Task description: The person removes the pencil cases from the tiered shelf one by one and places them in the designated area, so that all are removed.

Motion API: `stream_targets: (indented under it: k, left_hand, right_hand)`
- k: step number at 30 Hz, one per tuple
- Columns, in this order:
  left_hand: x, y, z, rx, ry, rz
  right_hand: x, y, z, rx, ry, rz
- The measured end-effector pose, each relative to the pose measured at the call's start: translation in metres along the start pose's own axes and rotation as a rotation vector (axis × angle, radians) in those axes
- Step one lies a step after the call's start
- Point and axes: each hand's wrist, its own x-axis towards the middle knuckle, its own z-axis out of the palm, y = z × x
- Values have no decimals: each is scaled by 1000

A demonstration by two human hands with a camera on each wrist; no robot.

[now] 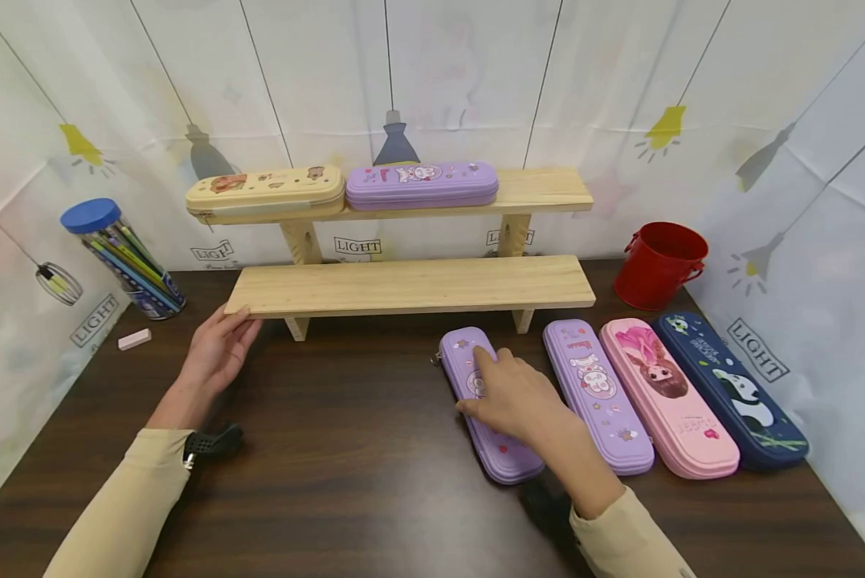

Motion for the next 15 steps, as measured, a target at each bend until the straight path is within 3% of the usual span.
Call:
stream_targets:
  k: [11,15]
  left_hand:
    - [-3,3,0,-1,-10,-10]
    - [-4,2,0,-4,-11,-17]
  right_hand:
    - [-13,22,-17,-33,-117,197]
    - [-13,26,-18,-43,-110,231]
